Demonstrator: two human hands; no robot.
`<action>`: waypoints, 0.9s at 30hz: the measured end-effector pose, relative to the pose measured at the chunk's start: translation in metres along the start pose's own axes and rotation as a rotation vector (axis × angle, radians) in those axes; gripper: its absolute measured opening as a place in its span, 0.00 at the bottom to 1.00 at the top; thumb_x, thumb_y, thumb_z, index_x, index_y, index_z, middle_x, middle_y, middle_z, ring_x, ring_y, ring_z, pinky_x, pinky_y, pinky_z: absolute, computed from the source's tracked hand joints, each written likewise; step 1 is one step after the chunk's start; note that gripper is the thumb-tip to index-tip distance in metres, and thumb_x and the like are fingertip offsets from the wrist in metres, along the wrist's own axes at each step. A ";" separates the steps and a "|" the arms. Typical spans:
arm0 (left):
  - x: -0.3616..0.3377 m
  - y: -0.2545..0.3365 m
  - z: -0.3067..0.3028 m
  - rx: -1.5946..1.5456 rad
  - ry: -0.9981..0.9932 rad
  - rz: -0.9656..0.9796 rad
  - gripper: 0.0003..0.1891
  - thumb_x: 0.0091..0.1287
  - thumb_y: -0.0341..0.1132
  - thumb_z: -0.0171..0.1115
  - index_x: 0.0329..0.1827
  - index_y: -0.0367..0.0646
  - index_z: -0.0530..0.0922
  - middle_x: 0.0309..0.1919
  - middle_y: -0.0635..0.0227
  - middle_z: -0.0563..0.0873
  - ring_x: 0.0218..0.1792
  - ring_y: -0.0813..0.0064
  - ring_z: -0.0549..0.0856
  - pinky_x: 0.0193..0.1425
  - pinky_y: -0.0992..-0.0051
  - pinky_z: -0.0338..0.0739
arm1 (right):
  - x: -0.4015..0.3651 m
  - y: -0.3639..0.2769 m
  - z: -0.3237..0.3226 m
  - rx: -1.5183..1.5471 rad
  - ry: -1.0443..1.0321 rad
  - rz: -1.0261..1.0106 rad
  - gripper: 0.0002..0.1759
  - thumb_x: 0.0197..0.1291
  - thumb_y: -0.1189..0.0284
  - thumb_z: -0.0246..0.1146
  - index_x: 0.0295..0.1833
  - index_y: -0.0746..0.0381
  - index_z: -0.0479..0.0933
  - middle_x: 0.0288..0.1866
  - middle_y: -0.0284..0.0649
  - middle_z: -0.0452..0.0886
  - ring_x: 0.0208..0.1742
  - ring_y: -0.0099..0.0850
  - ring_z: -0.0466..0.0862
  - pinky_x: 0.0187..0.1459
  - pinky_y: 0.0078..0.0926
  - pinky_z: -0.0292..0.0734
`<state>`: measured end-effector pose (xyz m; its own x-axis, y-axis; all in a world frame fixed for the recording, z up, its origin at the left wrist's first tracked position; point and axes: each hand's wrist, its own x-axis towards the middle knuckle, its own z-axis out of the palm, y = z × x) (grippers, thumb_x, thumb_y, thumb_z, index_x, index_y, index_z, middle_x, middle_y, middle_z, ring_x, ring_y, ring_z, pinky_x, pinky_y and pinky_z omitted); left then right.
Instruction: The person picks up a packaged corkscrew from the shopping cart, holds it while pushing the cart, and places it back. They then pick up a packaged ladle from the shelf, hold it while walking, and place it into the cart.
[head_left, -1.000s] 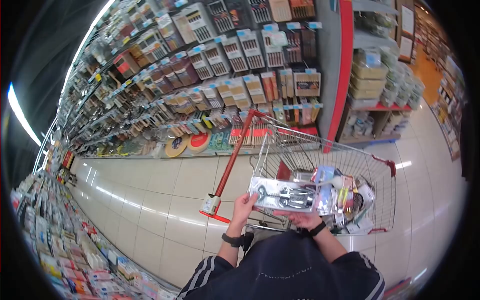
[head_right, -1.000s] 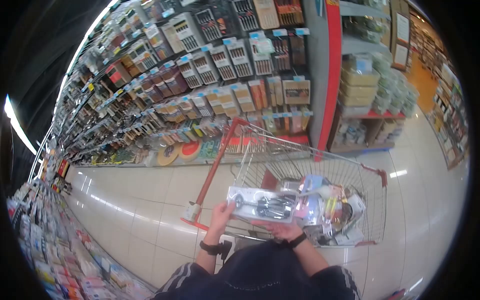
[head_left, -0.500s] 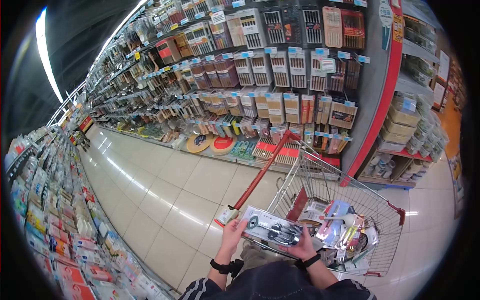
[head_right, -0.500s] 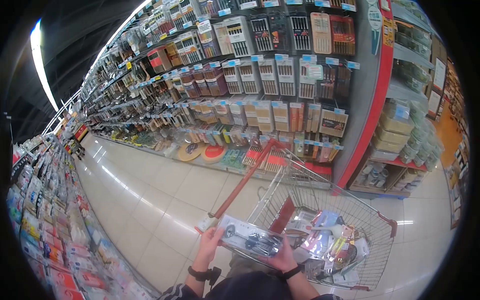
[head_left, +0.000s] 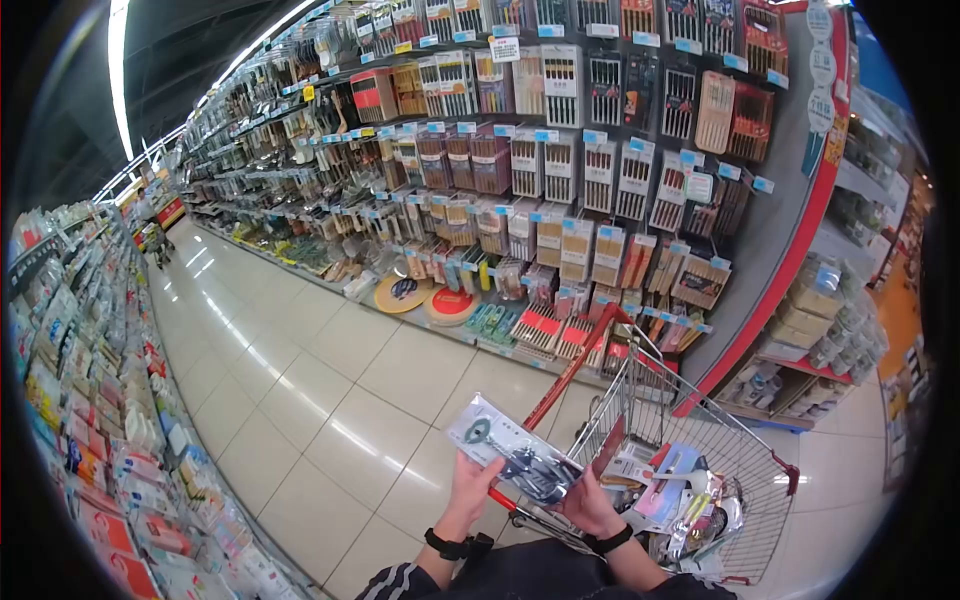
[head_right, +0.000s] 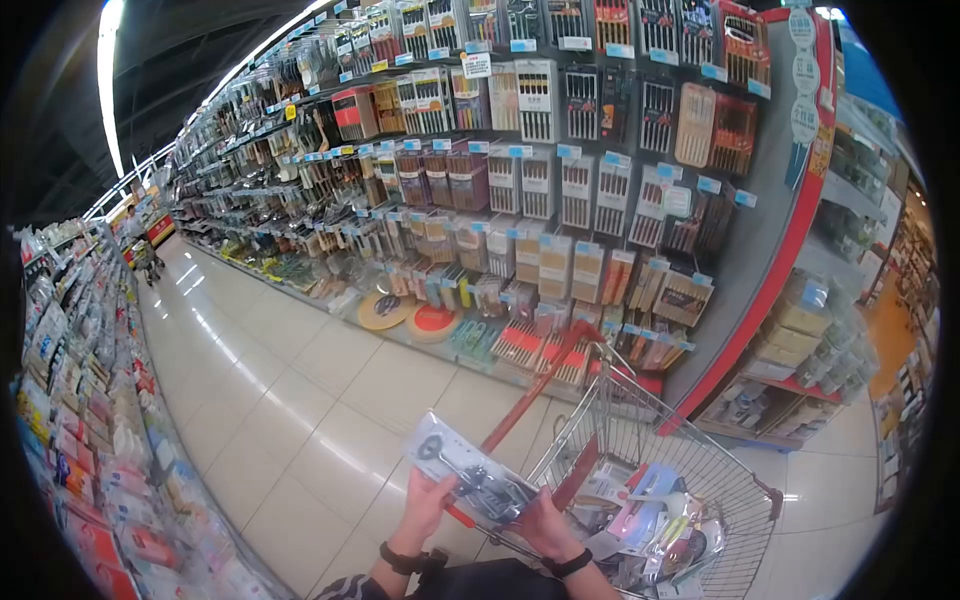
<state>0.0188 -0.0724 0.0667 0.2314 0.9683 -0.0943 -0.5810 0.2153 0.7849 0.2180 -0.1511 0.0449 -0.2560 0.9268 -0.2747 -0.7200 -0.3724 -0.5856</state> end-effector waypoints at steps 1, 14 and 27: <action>0.007 0.005 -0.010 0.016 0.015 0.016 0.27 0.66 0.18 0.60 0.67 0.41 0.62 0.60 0.62 0.76 0.58 0.71 0.79 0.61 0.72 0.77 | 0.005 0.001 0.004 -0.047 0.003 0.002 0.35 0.74 0.44 0.36 0.74 0.57 0.59 0.72 0.40 0.67 0.70 0.40 0.70 0.65 0.49 0.66; 0.035 0.064 -0.133 -0.057 0.283 0.056 0.16 0.71 0.25 0.57 0.59 0.35 0.69 0.50 0.60 0.83 0.48 0.72 0.83 0.52 0.74 0.78 | 0.107 0.055 0.066 -0.821 0.460 -0.133 0.37 0.63 0.63 0.65 0.71 0.63 0.57 0.60 0.45 0.72 0.57 0.32 0.74 0.57 0.31 0.72; 0.042 0.107 -0.249 -0.145 0.398 0.241 0.13 0.73 0.30 0.55 0.57 0.35 0.70 0.48 0.63 0.82 0.47 0.76 0.82 0.53 0.74 0.75 | 0.176 0.097 0.018 -1.094 0.732 -0.683 0.21 0.56 0.73 0.69 0.50 0.59 0.66 0.38 0.36 0.76 0.35 0.22 0.76 0.34 0.21 0.73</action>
<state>-0.2282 0.0231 -0.0056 -0.2233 0.9599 -0.1697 -0.6903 -0.0328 0.7227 0.0916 -0.0229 -0.0468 0.5371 0.8273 0.1646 0.3524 -0.0428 -0.9349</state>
